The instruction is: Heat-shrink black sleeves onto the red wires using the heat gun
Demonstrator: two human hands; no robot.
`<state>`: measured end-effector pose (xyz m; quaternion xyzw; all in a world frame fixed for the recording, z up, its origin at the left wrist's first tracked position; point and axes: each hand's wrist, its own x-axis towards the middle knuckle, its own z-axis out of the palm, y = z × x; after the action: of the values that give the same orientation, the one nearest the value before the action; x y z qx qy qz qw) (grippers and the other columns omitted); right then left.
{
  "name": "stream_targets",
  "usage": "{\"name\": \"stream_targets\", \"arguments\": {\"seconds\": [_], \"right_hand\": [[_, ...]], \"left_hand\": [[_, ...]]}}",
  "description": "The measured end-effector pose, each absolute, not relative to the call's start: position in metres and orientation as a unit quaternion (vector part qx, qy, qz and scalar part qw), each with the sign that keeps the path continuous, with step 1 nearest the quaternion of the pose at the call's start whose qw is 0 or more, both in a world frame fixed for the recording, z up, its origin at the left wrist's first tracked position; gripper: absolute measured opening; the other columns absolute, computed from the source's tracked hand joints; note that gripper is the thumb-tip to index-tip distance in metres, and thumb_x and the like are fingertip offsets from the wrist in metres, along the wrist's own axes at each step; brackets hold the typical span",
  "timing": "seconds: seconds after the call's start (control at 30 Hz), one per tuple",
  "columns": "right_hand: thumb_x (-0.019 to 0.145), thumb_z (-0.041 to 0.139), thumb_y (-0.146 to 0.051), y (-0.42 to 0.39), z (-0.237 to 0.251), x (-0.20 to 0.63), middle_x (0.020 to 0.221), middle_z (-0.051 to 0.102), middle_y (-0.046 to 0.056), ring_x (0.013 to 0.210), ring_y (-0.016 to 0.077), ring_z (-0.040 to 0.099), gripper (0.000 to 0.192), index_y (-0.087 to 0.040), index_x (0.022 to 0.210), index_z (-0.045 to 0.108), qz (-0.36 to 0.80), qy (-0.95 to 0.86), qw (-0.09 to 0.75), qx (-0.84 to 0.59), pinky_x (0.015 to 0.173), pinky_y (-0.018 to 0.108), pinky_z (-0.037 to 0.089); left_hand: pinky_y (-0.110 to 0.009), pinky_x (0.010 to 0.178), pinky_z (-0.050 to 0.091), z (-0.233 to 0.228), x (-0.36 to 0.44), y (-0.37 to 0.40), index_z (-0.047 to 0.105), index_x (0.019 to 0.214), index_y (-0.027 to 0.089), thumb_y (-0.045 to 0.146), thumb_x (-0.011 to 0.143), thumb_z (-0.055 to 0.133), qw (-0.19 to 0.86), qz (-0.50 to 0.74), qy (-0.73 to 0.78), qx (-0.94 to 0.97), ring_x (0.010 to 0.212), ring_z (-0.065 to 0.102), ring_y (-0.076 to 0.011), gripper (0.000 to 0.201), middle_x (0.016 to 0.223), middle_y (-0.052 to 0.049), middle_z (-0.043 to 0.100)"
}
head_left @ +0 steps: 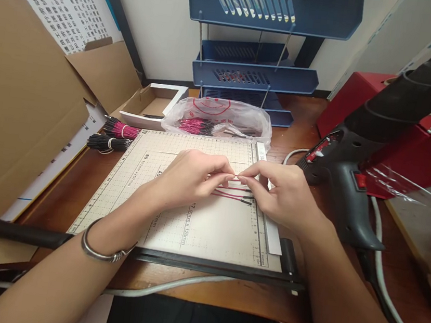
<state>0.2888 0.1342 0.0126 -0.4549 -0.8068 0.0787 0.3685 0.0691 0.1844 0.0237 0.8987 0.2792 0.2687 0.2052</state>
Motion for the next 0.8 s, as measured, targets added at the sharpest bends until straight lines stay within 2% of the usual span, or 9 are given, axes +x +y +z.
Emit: {"name": "stream_targets", "arguments": {"seconds": [0.47,0.63,0.8], "right_hand": [[0.092,0.063,-0.021,0.133,0.015,0.292,0.073,0.07,-0.003,0.059,0.0069,0.058,0.011,-0.019,0.085,0.072,0.119,-0.803,0.356,-0.463,0.056,0.02,0.038],[0.092,0.066,-0.025,0.133,0.02,0.295,0.064,0.066,-0.004,0.048,0.0065,0.044,0.011,-0.022,0.085,0.074,0.106,-0.79,0.366,-0.48,0.05,0.024,0.032],[0.092,0.07,-0.028,0.132,0.023,0.301,0.06,0.062,-0.004,0.046,0.0067,0.04,0.008,-0.023,0.086,0.074,0.096,-0.78,0.371,-0.495,0.048,0.025,0.03]], "left_hand": [[-0.023,0.064,0.046,0.024,0.07,0.184,0.076,0.091,0.018,0.016,0.094,0.064,0.218,0.274,0.26,0.9,0.066,0.068,-0.0121,0.012,0.079,0.001,0.078],[-0.024,0.061,0.046,0.023,0.072,0.185,0.078,0.095,0.018,0.019,0.094,0.065,0.219,0.315,0.247,0.89,0.062,0.064,-0.0111,0.013,0.082,0.0,0.08],[-0.023,0.055,0.043,0.026,0.069,0.185,0.078,0.088,0.019,0.019,0.092,0.069,0.195,0.346,0.272,0.877,0.057,0.059,-0.0099,0.01,0.074,0.001,0.077]]}}
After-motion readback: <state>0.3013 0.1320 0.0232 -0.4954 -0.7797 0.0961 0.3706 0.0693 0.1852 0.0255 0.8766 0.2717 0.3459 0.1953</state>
